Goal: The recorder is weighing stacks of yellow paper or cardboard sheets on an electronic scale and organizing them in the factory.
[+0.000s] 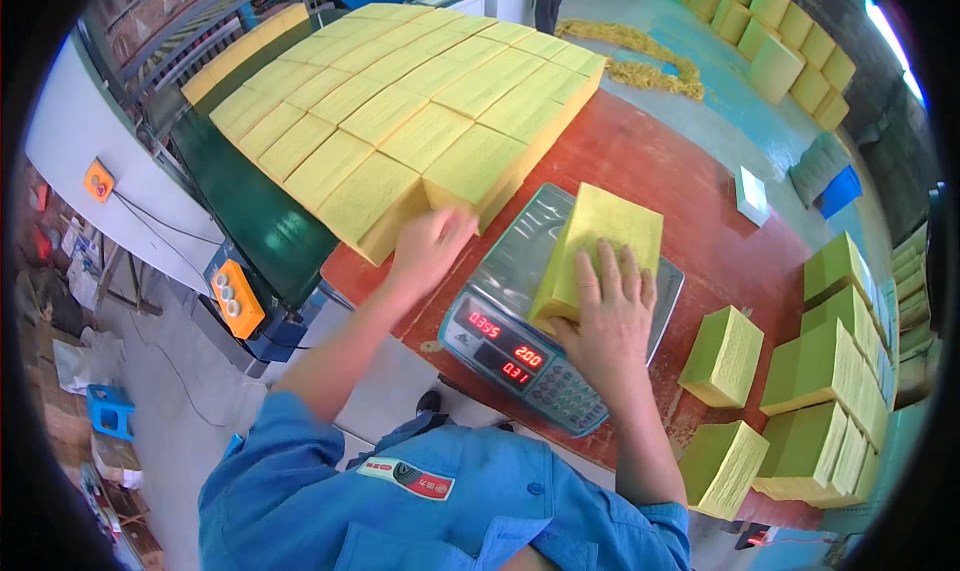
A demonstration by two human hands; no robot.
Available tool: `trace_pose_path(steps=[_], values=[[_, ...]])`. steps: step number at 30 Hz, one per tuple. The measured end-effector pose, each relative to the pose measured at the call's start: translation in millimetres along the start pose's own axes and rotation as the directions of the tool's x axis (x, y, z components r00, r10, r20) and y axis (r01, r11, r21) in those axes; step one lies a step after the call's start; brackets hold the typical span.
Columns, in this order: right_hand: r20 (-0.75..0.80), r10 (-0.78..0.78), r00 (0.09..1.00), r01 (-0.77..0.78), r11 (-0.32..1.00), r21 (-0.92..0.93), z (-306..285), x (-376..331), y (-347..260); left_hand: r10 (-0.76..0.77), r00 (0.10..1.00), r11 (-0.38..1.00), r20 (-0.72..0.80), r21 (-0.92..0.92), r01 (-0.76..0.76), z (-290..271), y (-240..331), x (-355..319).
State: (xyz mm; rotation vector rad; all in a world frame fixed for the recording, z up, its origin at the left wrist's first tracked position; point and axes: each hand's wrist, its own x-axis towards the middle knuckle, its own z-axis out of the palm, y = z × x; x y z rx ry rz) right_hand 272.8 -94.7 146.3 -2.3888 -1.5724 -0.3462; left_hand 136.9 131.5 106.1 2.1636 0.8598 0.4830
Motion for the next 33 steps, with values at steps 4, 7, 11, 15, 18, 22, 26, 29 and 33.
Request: trace_pose_path(steps=[4,7,11,15,18,22,26,29,33], values=[[0.059,0.000,0.998,0.000,1.000,0.001,-4,7,-16,0.398,0.902,0.785,-0.165,0.570,-0.242,10,-48,115],[0.094,0.074,0.993,-0.079,0.996,0.047,-18,8,-32,0.212,0.976,0.746,0.044,0.639,-0.191,25,-55,139],[-0.071,0.154,0.986,-0.138,0.973,0.185,-28,-9,-72,0.263,0.961,0.708,0.079,0.662,-0.248,39,-67,136],[-0.108,0.123,0.987,-0.064,0.897,0.437,-8,-19,-120,0.320,0.936,0.702,0.146,0.627,-0.338,33,-72,126],[-0.015,0.094,0.995,-0.070,0.827,0.558,18,-25,-147,0.339,0.920,0.687,0.196,0.616,-0.385,31,-74,109],[0.048,0.049,0.998,-0.068,0.746,0.663,39,-41,-167,0.372,0.900,0.685,0.227,0.587,-0.432,29,-68,82],[0.086,-0.023,0.996,-0.047,0.688,0.724,50,-46,-182,0.344,0.927,0.726,0.149,0.584,-0.363,38,-65,68],[0.100,-0.095,0.990,-0.013,0.656,0.755,54,-43,-187,0.320,0.941,0.744,0.110,0.586,-0.322,44,-58,65],[0.093,-0.172,0.981,0.034,0.620,0.784,56,-44,-189,0.296,0.948,0.768,0.120,0.560,-0.311,43,-62,56]])
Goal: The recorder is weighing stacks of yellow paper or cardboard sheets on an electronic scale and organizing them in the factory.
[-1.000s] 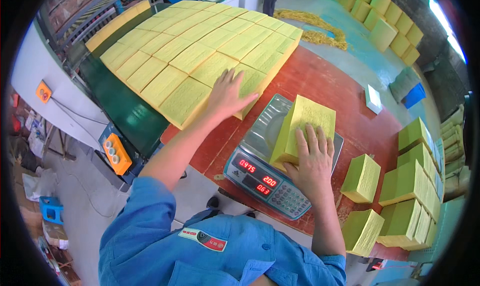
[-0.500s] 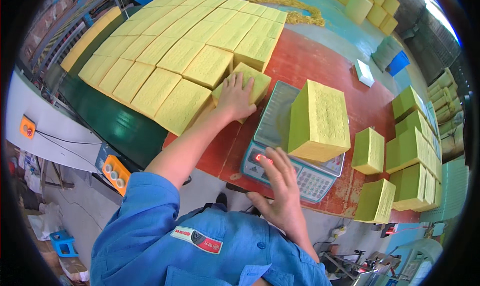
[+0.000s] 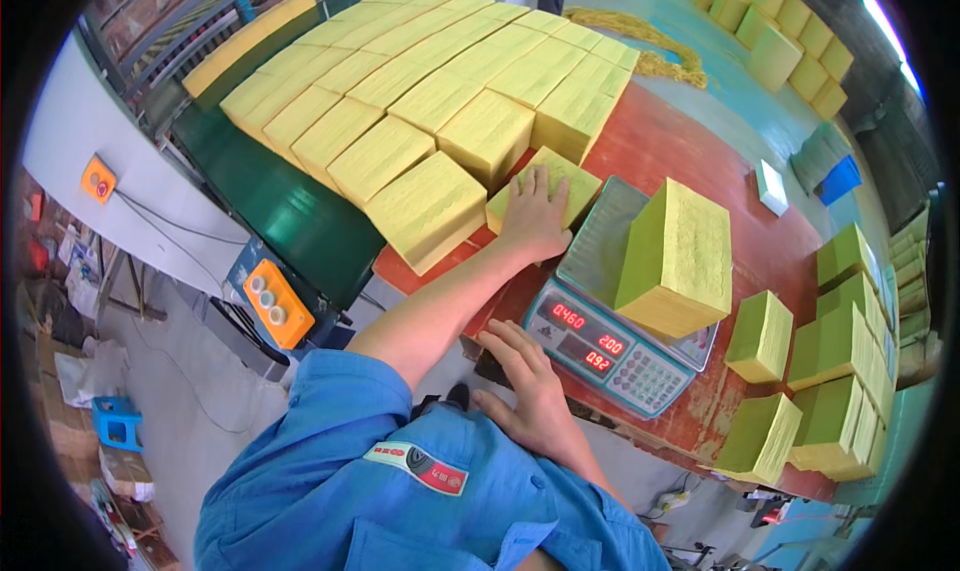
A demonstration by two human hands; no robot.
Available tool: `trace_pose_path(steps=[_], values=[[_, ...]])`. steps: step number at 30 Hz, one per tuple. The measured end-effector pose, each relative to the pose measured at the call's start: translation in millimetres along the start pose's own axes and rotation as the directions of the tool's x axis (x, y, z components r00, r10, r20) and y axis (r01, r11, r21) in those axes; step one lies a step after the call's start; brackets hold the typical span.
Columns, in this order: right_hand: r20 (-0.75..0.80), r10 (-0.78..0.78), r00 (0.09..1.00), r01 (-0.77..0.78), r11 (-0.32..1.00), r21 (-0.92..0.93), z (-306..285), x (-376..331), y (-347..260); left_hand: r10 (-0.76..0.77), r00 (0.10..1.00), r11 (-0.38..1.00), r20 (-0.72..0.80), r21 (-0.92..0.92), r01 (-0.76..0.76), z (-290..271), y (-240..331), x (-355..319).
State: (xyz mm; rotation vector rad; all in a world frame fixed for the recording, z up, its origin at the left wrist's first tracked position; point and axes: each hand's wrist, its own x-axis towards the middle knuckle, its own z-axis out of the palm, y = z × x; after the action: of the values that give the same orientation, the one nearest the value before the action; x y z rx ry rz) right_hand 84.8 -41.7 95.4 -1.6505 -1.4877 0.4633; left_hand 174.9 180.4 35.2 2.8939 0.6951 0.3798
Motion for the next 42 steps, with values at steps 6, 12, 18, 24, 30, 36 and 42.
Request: trace_pose_path(steps=[6,12,18,24,30,36,42], values=[[0.020,-0.030,0.999,0.031,0.997,-0.075,-21,5,5,0.090,0.994,0.993,0.054,-0.084,-0.085,-28,-20,3],[-0.275,-0.153,0.949,0.062,0.948,-0.313,-68,70,36,0.095,0.981,0.988,-0.168,0.140,-0.072,-85,-73,-65],[-0.489,-0.086,0.868,-0.213,0.824,-0.524,-61,202,112,-0.060,0.994,0.960,-0.096,0.269,0.084,-39,-120,-94],[-0.312,0.430,0.847,-0.529,0.637,-0.560,-42,238,158,-0.166,0.959,0.952,-0.230,0.218,0.217,-33,-124,-83],[-0.168,0.301,0.939,-0.335,0.683,-0.650,-24,203,130,-0.518,0.763,0.699,-0.385,-0.705,0.119,-34,-95,-203],[-0.091,0.140,0.986,-0.164,0.708,-0.687,34,147,73,-0.417,0.644,-0.621,0.642,-0.718,0.314,-1,-54,-287],[-0.061,0.186,0.981,-0.184,0.775,-0.604,23,110,60,-0.390,0.737,-0.578,0.552,-0.770,0.270,-25,-40,-262]])
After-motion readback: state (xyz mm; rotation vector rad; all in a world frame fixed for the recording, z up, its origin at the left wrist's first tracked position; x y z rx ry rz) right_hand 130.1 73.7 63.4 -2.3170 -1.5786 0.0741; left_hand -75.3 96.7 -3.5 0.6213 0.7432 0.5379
